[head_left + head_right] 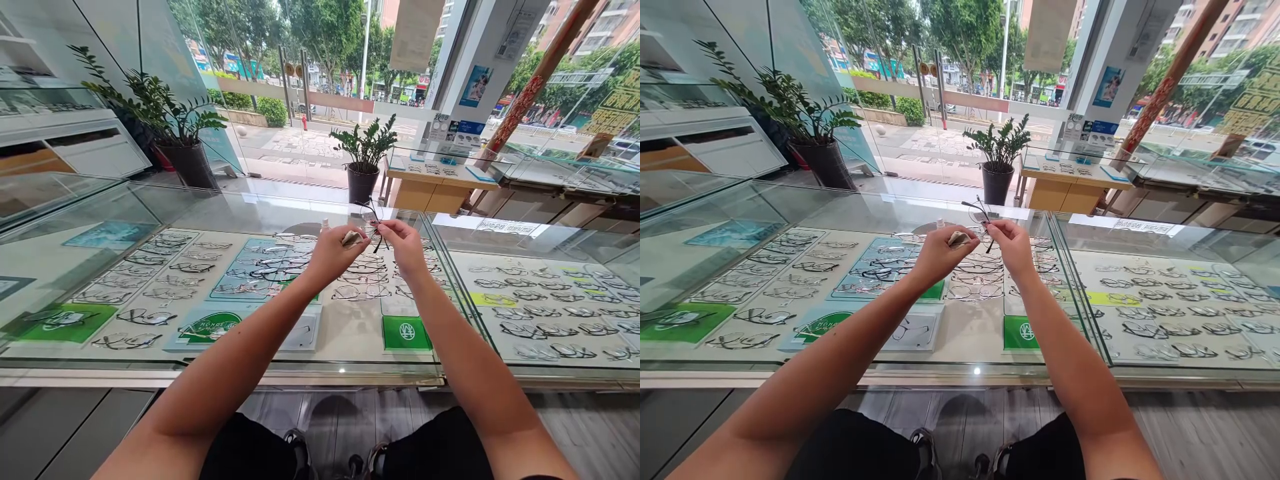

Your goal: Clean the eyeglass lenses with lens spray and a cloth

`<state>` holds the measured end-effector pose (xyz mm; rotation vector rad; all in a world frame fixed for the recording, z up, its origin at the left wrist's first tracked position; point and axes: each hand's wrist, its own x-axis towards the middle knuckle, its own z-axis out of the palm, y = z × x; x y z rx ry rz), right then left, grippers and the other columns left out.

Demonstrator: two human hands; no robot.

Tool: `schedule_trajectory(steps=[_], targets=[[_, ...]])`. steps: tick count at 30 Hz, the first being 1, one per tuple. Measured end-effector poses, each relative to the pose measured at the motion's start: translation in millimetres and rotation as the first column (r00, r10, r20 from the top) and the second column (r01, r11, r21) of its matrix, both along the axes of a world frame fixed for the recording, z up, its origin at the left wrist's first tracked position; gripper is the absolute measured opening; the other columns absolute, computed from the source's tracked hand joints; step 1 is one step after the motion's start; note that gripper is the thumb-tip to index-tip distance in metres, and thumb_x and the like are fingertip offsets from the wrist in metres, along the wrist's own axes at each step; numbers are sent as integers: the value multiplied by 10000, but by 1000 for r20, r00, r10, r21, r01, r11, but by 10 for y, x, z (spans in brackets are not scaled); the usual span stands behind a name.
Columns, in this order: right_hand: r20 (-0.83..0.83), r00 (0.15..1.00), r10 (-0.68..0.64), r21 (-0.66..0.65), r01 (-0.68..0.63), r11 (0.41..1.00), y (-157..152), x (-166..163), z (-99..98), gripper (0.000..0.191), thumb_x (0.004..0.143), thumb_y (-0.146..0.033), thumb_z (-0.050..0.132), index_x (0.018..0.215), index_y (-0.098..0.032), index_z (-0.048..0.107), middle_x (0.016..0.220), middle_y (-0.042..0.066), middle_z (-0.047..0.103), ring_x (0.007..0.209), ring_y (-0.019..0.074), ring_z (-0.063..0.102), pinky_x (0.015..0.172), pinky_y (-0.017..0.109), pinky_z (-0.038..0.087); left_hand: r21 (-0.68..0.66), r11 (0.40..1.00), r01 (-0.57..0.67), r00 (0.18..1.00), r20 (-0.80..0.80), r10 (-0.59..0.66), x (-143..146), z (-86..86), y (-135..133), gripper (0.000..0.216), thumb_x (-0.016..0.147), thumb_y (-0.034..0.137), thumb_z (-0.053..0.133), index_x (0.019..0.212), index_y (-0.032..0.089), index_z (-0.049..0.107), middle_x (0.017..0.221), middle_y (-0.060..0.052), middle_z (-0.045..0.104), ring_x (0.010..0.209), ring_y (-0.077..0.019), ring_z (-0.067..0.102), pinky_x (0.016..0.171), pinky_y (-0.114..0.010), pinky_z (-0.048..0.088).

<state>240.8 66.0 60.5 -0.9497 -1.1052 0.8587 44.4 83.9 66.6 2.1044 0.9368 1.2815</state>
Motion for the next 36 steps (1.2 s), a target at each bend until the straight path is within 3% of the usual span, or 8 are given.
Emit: schedule_trajectory(steps=[5, 12, 19, 24, 28, 36], targets=[[-259, 966, 19, -94, -45, 995, 59, 67, -26, 284, 738, -425, 1003, 908, -260, 848, 1125, 62, 897, 993, 223, 822, 945, 396, 684, 128, 991, -38, 993, -107, 52, 5, -74, 29, 233, 905, 393, 888, 1047, 240, 786, 1064, -61, 829, 956, -257, 759, 848, -376, 566], [-440, 898, 28, -167, -112, 980, 115, 85, -96, 255, 752, -368, 998, 886, -231, 830, 1012, 74, 885, 1015, 232, 833, 943, 365, 726, 192, 981, -2, 982, -184, 38, 56, -191, -17, 182, 962, 349, 862, 940, 217, 738, 965, -46, 793, 841, -215, 708, 757, -321, 485], [-382, 923, 53, -197, -137, 971, 113, 101, -131, 358, 750, -508, 977, 1003, -298, 836, 1303, 33, 881, 1224, 290, 817, 852, 389, 686, 220, 975, 36, 973, -232, 16, 137, -254, -143, 138, 1016, 362, 815, 949, 244, 835, 884, -46, 809, 737, -206, 710, 672, -324, 454], [-376, 921, 100, -164, -172, 971, 74, 28, -136, 380, 751, -562, 976, 1000, -316, 828, 1360, 15, 869, 1229, 299, 812, 843, 409, 679, 257, 965, -61, 979, -171, 107, 170, -297, -176, 154, 1003, 416, 857, 1025, 264, 871, 965, -66, 857, 824, -244, 776, 701, -339, 504], [-401, 904, 149, -157, -227, 961, 35, -50, -128, 377, 773, -558, 966, 1031, -319, 830, 1457, 8, 835, 1257, 303, 798, 778, 388, 671, 281, 953, -111, 975, -155, 160, 168, -313, -167, 113, 1025, 358, 820, 992, 265, 874, 922, -62, 848, 800, -234, 760, 679, -332, 485], [-453, 887, 91, -169, -185, 968, 29, -39, -116, 336, 790, -501, 980, 1053, -338, 849, 1401, -15, 857, 1269, 255, 807, 944, 383, 698, 285, 932, -224, 962, -88, 258, 98, -258, -38, 144, 1026, 271, 730, 1035, 254, 872, 989, -59, 867, 851, -232, 774, 735, -328, 505]])
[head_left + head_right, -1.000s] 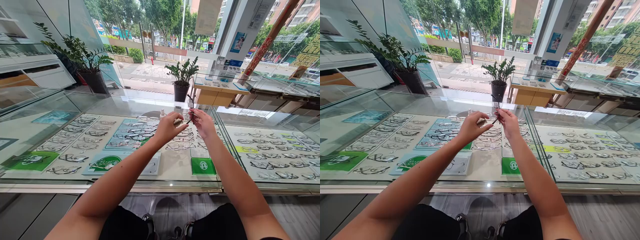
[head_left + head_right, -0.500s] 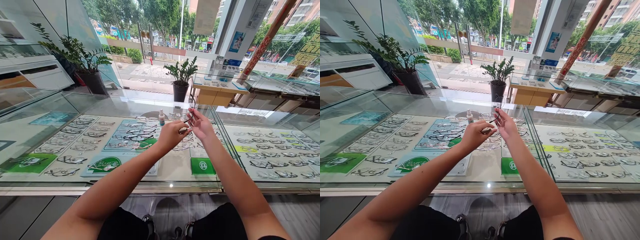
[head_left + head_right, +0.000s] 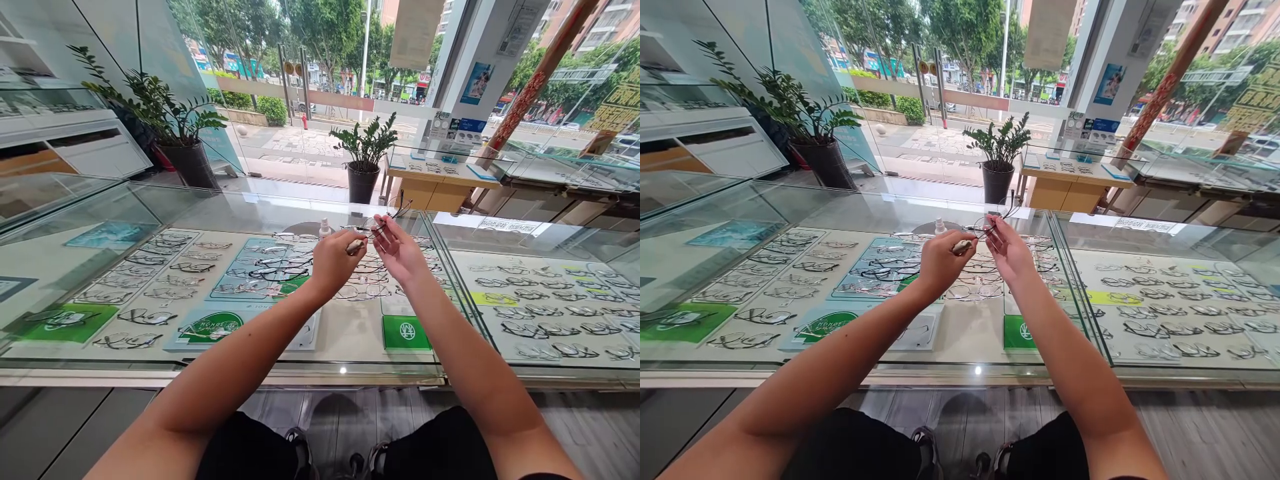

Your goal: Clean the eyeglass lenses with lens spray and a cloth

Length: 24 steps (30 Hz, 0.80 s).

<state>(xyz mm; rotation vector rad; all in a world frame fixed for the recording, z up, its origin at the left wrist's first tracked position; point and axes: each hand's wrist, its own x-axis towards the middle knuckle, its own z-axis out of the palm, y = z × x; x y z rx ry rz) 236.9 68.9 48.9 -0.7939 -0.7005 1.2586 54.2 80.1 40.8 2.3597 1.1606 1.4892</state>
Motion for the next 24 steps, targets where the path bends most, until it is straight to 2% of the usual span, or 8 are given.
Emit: schedule_trajectory(steps=[4, 8, 10, 12, 14, 16, 19, 24], targets=[[9, 999, -34, -52, 35, 998, 4, -35, 6, 314, 777, -446, 991, 1026, -324, 843, 1290, 10, 883, 1223, 261, 818, 906, 378, 699, -13, 999, -29, 999, 30, 30, -82, 30, 141, 154, 980, 217, 721, 1037, 243, 861, 1025, -61, 867, 895, -248, 767, 780, -342, 523], [23, 989, -145, -175, 147, 974, -31, -66, 40, 269, 758, -391, 999, 880, -270, 792, 976, 34, 840, 926, 204, 787, 767, 321, 656, -66, 994, -82, 997, -6, 81, -145, 56, 233, 191, 998, 219, 673, 1057, 235, 854, 1025, -76, 852, 907, -265, 739, 803, -360, 524], [132, 966, -222, -155, 241, 958, -60, -48, 74, 284, 774, -419, 977, 837, -258, 752, 835, 4, 750, 767, 165, 686, 684, 307, 588, -122, 987, -105, 992, -78, 95, -164, 74, 248, 220, 1015, 220, 644, 1080, 227, 854, 1068, -91, 853, 937, -278, 741, 810, -367, 524], [313, 898, -308, -35, 335, 942, -87, -4, 118, 255, 831, -454, 908, 844, -253, 751, 806, -8, 703, 731, 160, 607, 694, 325, 544, -170, 977, -128, 981, -163, 100, -176, 96, 248, 244, 1031, 215, 617, 1095, 219, 852, 1119, -102, 855, 968, -292, 747, 811, -375, 522], [548, 741, -388, 160, 362, 918, -107, 54, 165, 203, 903, -442, 810, 849, -248, 784, 906, 26, 757, 844, 200, 625, 830, 383, 556, -198, 968, -154, 966, -238, 105, -182, 118, 243, 251, 1044, 203, 598, 1077, 217, 847, 1143, -106, 854, 974, -301, 750, 798, -379, 510], [766, 473, -435, 342, 273, 899, -118, 112, 201, 204, 953, -383, 736, 823, -247, 815, 1099, 74, 832, 1068, 279, 653, 1029, 492, 525, -208, 961, -182, 949, -292, 117, -182, 138, 235, 258, 1055, 187, 583, 1049, 220, 839, 1140, -104, 851, 960, -302, 749, 772, -376, 486], [901, 121, -417, 410, 77, 909, -119, 165, 208, 258, 1016, -311, 668, 844, -254, 851, 1309, 76, 870, 1290, 367, 620, 1175, 619, 410, -208, 955, -213, 934, -331, 136, -173, 163, 222, 257, 1056, 166, 583, 1042, 220, 834, 1148, -100, 847, 952, -300, 746, 742, -376, 449], [931, -99, -352, 345, -79, 935, -102, 167, 151, 312, 1095, -284, 593, 1022, -257, 895, 1355, 49, 882, 1392, 383, 611, 1220, 649, 343, -209, 952, -222, 930, -338, 142, -158, 178, 210, 250, 1067, 174, 584, 1047, 216, 830, 1157, -103, 842, 936, -296, 742, 728, -379, 428]])
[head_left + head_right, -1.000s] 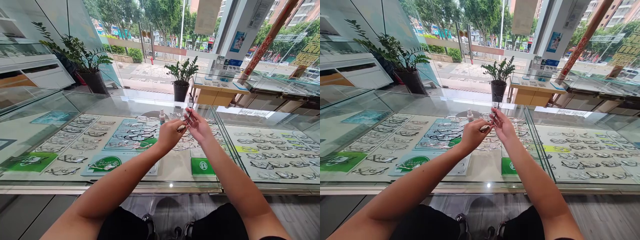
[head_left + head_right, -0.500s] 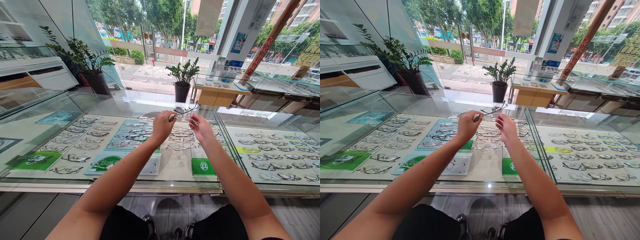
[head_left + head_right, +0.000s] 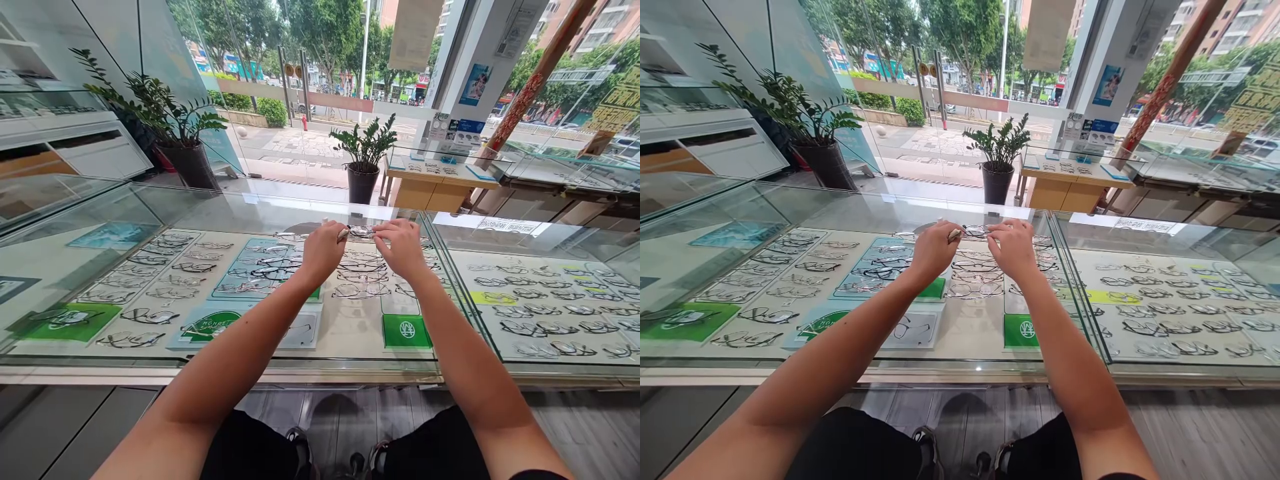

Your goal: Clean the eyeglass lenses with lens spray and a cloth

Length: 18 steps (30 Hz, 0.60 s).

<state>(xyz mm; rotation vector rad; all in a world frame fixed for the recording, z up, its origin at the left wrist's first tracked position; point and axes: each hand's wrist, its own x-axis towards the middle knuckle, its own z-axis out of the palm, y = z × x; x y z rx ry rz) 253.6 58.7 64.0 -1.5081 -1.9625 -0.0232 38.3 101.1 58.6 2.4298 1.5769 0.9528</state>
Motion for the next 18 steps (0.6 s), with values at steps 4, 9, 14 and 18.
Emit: schedule_trajectory(steps=[4, 9, 14, 18], targets=[[74, 997, 12, -45, -9, 999, 16, -3, -24, 345, 1117, -272, 552, 1157, -238, 893, 1382, 54, 874, 1398, 378, 613, 1225, 638, 338, 9, 1000, 16, 1000, 22, -17, -7, -30, 23, 221, 1049, 175, 606, 1013, 220, 819, 1135, -104, 845, 924, -297, 743, 730, -375, 437], [136, 991, 17, -68, -8, 998, 35, 4, -46, 402, 1123, -245, 496, 1274, -228, 867, 1477, 80, 831, 1421, 385, 589, 1204, 630, 354, 78, 997, 14, 986, 166, -27, -14, -56, 37, 162, 1046, 269, 677, 1118, 225, 815, 993, -96, 844, 861, -289, 742, 724, -353, 443], [233, 973, -5, -104, 30, 994, 58, -48, -115, 448, 1152, -248, 433, 1337, -185, 836, 1544, 100, 791, 1470, 397, 556, 1235, 624, 336, 222, 974, -43, 930, 364, -42, -12, -19, -3, 170, 1050, 348, 678, 1102, 220, 778, 861, -57, 798, 755, -232, 701, 728, -327, 447], [320, 948, 2, -129, 42, 991, 95, -125, -200, 449, 1167, -288, 432, 1384, -162, 805, 1601, 130, 746, 1518, 415, 522, 1251, 619, 339, 241, 969, -51, 910, 411, -54, -13, 6, -14, 110, 1010, 311, 690, 1030, 226, 756, 827, -39, 776, 726, -214, 680, 724, -321, 442]])
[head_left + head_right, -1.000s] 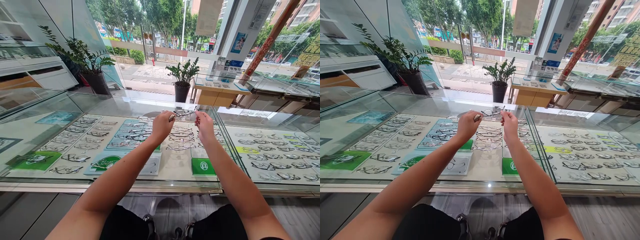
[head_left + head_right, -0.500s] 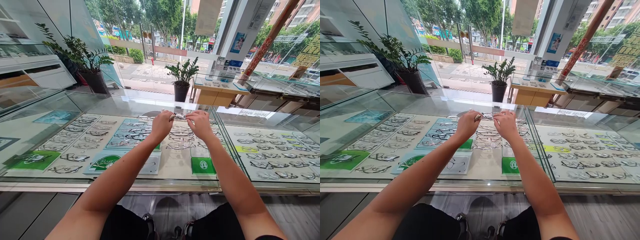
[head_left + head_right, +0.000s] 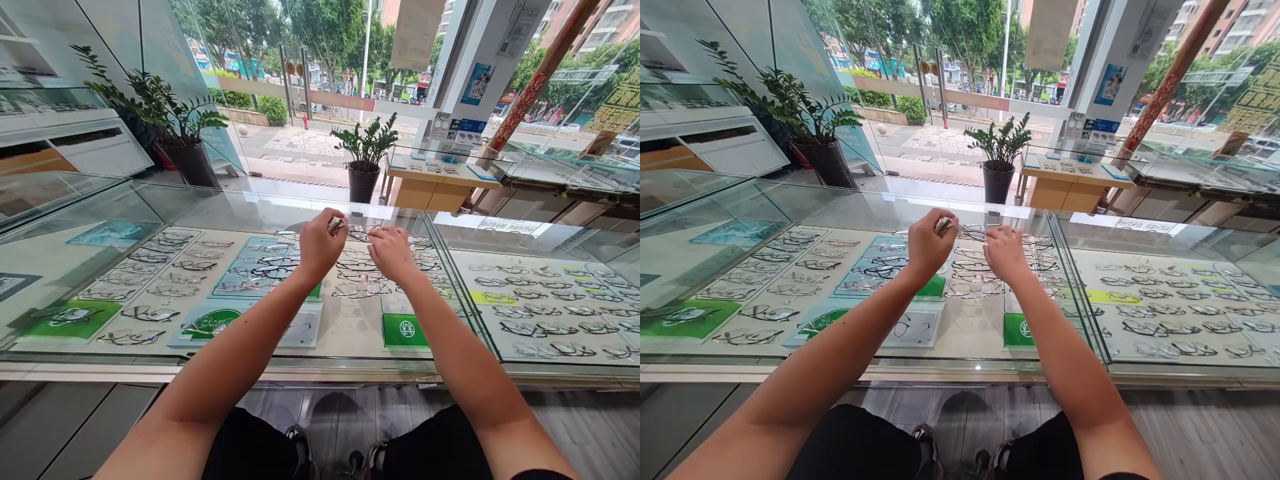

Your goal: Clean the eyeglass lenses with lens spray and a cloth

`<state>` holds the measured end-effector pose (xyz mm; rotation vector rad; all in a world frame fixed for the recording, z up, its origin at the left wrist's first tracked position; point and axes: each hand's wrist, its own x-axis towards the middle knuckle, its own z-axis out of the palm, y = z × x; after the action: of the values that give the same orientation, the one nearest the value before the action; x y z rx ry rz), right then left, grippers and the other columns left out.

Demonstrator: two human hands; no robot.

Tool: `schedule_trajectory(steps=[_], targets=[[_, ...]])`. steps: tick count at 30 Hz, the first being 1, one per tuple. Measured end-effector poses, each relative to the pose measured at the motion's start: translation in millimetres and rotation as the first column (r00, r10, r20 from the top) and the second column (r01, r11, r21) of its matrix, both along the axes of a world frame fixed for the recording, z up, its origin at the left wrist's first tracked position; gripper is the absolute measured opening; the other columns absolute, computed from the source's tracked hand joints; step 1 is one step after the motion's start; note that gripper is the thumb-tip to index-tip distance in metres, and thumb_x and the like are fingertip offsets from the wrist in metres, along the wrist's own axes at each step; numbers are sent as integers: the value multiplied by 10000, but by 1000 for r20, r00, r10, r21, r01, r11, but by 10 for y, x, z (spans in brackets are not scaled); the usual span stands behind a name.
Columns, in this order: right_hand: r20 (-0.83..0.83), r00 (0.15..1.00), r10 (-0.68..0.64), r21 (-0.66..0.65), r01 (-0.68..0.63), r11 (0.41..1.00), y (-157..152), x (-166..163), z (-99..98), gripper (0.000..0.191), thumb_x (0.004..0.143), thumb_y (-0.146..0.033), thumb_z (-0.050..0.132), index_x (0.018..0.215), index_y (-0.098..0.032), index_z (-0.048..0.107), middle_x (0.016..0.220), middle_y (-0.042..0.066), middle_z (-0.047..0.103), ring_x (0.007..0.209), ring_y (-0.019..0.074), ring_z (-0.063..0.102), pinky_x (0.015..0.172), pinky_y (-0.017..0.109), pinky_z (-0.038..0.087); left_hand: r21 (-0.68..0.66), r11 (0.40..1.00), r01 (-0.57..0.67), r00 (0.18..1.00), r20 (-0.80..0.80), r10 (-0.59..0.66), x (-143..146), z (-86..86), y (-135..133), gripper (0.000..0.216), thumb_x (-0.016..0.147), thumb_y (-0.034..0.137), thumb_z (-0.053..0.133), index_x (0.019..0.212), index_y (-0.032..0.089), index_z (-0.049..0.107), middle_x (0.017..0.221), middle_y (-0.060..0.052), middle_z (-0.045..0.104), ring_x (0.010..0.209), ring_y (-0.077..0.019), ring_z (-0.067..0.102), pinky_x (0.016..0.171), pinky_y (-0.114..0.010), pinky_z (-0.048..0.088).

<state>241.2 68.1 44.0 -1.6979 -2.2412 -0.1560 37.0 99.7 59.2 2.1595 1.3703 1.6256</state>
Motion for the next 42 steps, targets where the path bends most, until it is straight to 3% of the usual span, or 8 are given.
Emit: schedule_trajectory(steps=[11, 18, 31, 36, 39, 42], targets=[[55, 998, 32, -122, -25, 992, 22, -99, -77, 460, 1183, -402, 458, 1384, -174, 802, 1643, 126, 711, 1546, 411, 516, 1293, 626, 332, -1, 1000, 14, 1000, 16, -14, 7, -8, -2, 77, 958, 271, 684, 994, 230, 740, 777, -17, 745, 700, -207, 667, 716, -319, 448], [3, 999, 36, -176, -35, 984, 46, -25, -46, 423, 1108, -218, 487, 1365, -188, 822, 1615, 109, 739, 1507, 390, 559, 1264, 631, 363, -11, 1000, 6, 1000, -17, -7, 11, -3, -28, 108, 979, 288, 663, 1016, 229, 745, 809, -29, 763, 721, -210, 672, 722, -324, 458], [-26, 999, 34, -222, -39, 974, 122, 43, -136, 548, 1076, -134, 412, 1474, -214, 779, 1710, 70, 668, 1548, 363, 550, 1282, 622, 381, -16, 1000, 26, 1000, -17, -26, 20, -1, -38, 97, 992, 292, 658, 1002, 226, 728, 787, -26, 763, 701, -203, 675, 695, -315, 445], [-163, 987, -6, -80, -7, 997, 134, 112, -52, 533, 1078, -187, 439, 1497, -184, 769, 1678, 87, 695, 1535, 359, 549, 1274, 594, 401, -31, 999, 31, 1000, -3, -31, 27, -8, -43, 101, 981, 291, 663, 1007, 222, 731, 779, -23, 760, 688, -196, 661, 695, -317, 444], [-212, 976, -51, -1, 52, 999, 114, 177, -4, 502, 1077, -211, 449, 1415, -180, 820, 1660, 101, 706, 1516, 377, 541, 1256, 606, 407, -65, 995, 80, 996, 35, -78, 41, 35, -65, 116, 988, 313, 656, 985, 219, 724, 782, -23, 756, 681, -185, 638, 698, -319, 457], [-189, 981, -49, -30, 44, 999, 103, 197, -2, 495, 1088, -237, 451, 1405, -202, 830, 1675, 89, 696, 1529, 377, 519, 1258, 612, 400, -176, 945, 274, 960, 100, -260, 39, 142, -103, 149, 971, 351, 671, 924, 215, 711, 749, -7, 711, 684, -173, 605, 700, -316, 476]])
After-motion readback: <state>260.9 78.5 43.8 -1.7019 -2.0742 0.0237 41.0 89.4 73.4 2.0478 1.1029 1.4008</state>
